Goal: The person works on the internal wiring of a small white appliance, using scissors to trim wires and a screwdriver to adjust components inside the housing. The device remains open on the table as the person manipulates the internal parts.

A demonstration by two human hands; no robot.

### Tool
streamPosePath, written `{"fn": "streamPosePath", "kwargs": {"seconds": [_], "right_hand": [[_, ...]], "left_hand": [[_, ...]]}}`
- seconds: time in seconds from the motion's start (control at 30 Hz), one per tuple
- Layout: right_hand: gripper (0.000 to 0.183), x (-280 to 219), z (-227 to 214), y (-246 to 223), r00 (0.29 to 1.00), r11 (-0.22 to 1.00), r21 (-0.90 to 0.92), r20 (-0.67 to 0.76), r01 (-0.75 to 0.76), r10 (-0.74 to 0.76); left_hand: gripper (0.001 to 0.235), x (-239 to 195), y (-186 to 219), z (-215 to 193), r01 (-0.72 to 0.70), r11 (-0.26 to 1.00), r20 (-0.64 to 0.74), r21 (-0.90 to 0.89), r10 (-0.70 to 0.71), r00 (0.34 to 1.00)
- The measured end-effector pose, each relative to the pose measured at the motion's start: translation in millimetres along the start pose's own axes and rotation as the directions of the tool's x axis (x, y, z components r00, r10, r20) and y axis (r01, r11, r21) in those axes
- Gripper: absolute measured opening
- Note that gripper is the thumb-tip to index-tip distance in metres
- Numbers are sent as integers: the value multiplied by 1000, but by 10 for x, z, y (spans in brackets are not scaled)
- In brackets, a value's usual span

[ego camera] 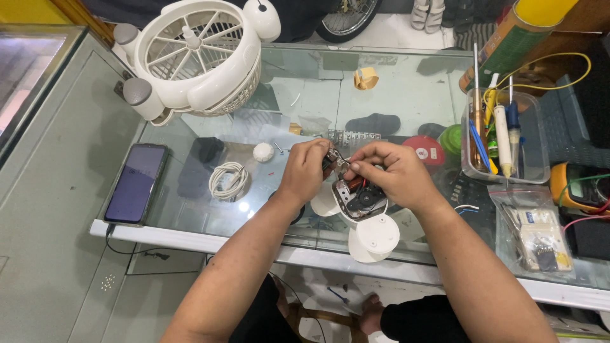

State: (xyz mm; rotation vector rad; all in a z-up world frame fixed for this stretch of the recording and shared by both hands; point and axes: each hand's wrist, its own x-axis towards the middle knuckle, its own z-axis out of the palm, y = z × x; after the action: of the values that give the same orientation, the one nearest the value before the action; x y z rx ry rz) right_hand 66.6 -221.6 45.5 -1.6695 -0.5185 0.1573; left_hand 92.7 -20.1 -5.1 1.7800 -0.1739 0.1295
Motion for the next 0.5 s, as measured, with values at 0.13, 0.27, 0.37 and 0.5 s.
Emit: {"fn": "streamPosePath", "kwargs": {"seconds": [0.13, 0.27, 0.37, 0.5], "right_hand": [[14, 1, -6, 23, 1000, 1000, 0, -3, 2, -2], [13, 1, -7, 19, 1000, 1000, 9, 1, 5, -5], [13, 2, -4, 21, 1000, 1000, 5, 2, 6, -6], [13, 8, 6, 27, 1000, 999, 27, 9, 25, -25]], "left_hand": [[35, -18, 13, 0, 34, 999, -12, -35, -35, 999], [36, 25, -79, 0, 15, 1000, -8, -25, -16, 1000], [37, 26, -140, 3, 1, 1000, -12, -7, -1, 1000], [47, -173, 567, -140, -11, 999, -207, -45, 1, 978]]}}
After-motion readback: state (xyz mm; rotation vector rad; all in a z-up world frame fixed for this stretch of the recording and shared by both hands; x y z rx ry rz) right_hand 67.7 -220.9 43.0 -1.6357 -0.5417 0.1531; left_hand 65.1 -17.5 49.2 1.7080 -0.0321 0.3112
